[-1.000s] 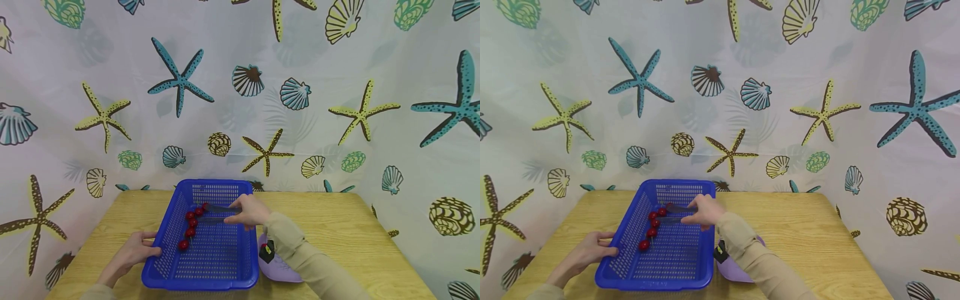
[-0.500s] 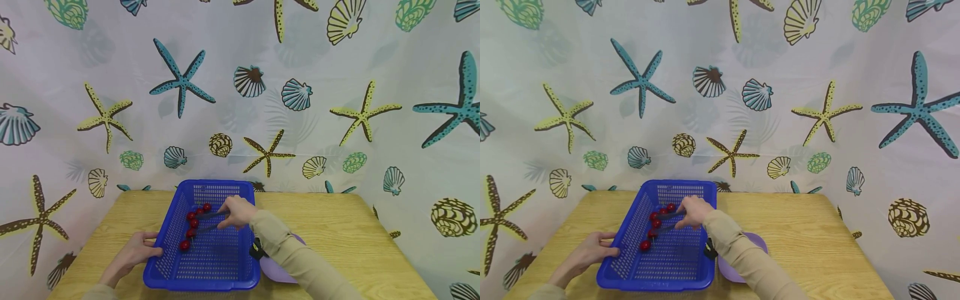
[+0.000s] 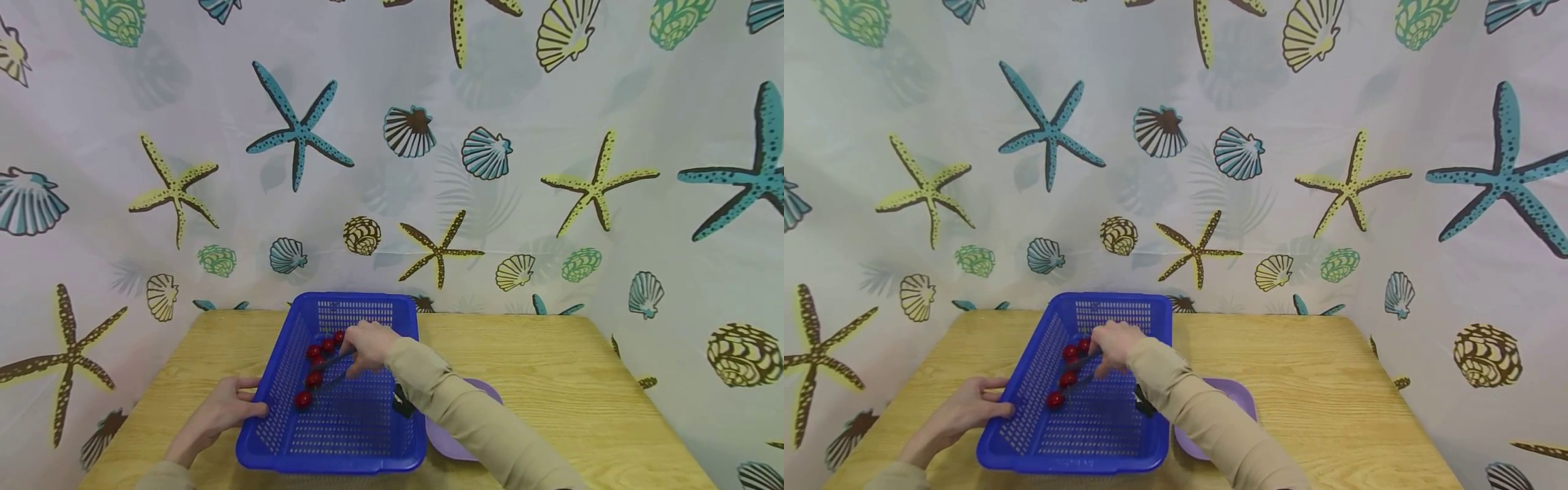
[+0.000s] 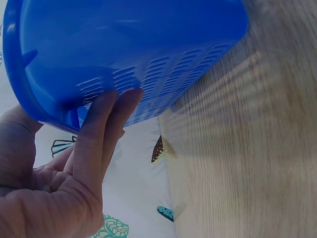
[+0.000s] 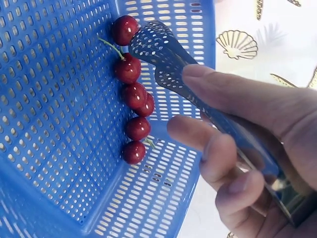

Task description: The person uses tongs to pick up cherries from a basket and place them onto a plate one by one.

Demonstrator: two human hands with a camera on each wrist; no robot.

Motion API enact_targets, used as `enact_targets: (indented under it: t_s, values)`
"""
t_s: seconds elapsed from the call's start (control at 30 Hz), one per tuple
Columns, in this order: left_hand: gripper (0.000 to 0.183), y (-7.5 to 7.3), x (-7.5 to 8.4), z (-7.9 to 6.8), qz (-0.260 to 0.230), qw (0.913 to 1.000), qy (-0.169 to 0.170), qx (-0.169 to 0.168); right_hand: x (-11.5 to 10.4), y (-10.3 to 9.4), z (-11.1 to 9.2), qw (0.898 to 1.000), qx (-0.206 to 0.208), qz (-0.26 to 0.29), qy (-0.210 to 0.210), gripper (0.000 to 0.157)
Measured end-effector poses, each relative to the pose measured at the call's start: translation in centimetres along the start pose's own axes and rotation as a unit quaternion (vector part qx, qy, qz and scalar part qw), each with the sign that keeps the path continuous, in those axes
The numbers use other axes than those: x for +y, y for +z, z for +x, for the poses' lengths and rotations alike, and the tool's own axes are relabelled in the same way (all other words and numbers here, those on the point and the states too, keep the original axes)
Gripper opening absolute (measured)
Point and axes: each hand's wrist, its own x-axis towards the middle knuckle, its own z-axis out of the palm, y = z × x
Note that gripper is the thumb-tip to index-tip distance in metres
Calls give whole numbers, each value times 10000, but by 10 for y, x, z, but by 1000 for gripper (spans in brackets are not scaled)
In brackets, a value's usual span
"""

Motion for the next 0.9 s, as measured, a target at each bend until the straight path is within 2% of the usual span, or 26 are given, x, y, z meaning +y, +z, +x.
enact_targets:
  t_s: [0.23, 0.5, 0.67, 0.9]
  values:
    - [74, -2, -1, -1, -59, 9998, 115, -159, -12, 6, 10, 9996, -43, -256, 125, 30]
    - [73, -2, -1, -1, -74, 9998, 139, -144, -20, 16, 18, 9953, -21, -952, 156, 39]
    - [73, -1, -2, -1, -61, 9998, 162, -105, -23, 21, 21, 9951, -8, -978, 138, 33]
    - [73, -1, -2, -1, -40, 9999, 119, -103, -25, 28, 23, 9976, -24, -662, 204, 30]
